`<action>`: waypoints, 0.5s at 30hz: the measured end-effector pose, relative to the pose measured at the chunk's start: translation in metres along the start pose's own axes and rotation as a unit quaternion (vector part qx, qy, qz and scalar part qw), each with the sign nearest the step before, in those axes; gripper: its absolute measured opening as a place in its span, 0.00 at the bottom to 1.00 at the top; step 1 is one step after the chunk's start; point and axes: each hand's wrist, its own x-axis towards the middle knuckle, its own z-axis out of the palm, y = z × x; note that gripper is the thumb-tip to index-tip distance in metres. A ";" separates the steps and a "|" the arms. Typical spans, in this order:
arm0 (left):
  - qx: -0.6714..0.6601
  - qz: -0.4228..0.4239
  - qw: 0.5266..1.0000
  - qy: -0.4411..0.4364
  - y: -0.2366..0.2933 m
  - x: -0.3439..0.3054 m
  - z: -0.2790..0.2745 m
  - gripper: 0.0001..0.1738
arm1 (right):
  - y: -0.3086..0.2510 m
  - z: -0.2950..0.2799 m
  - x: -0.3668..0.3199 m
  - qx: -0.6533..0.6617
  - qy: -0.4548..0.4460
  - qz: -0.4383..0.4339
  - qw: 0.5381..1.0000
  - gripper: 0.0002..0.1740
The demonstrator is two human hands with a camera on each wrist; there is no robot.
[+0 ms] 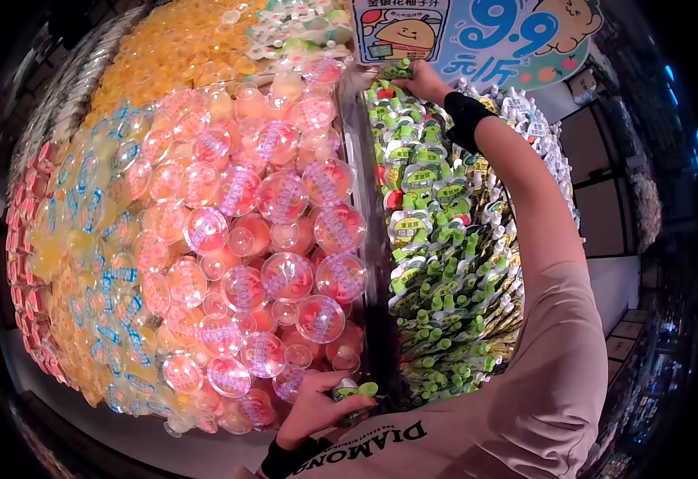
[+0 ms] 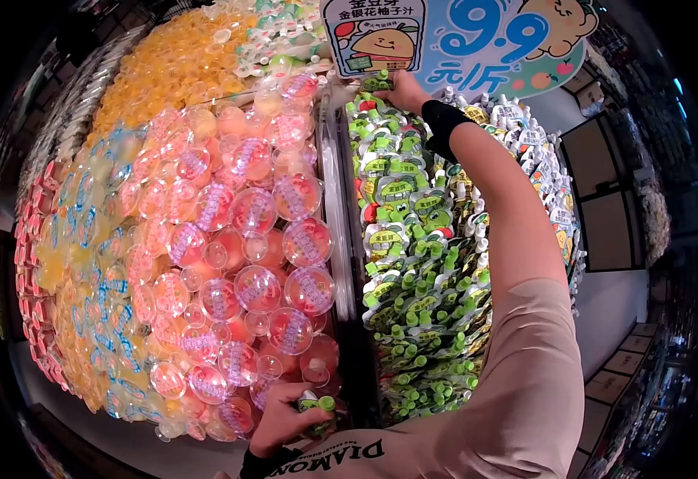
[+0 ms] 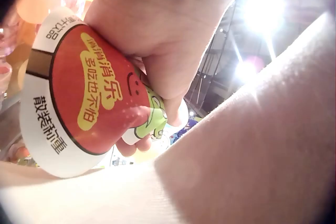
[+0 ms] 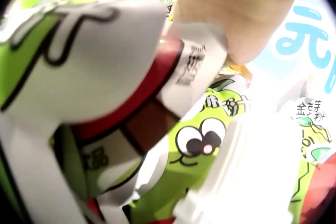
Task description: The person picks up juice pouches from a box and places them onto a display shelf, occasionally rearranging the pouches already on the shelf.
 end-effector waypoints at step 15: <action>-0.041 -0.014 0.999 -0.010 0.001 0.007 0.009 0.11 | 0.086 -0.017 0.026 -0.417 -0.288 -0.258 0.822 0.32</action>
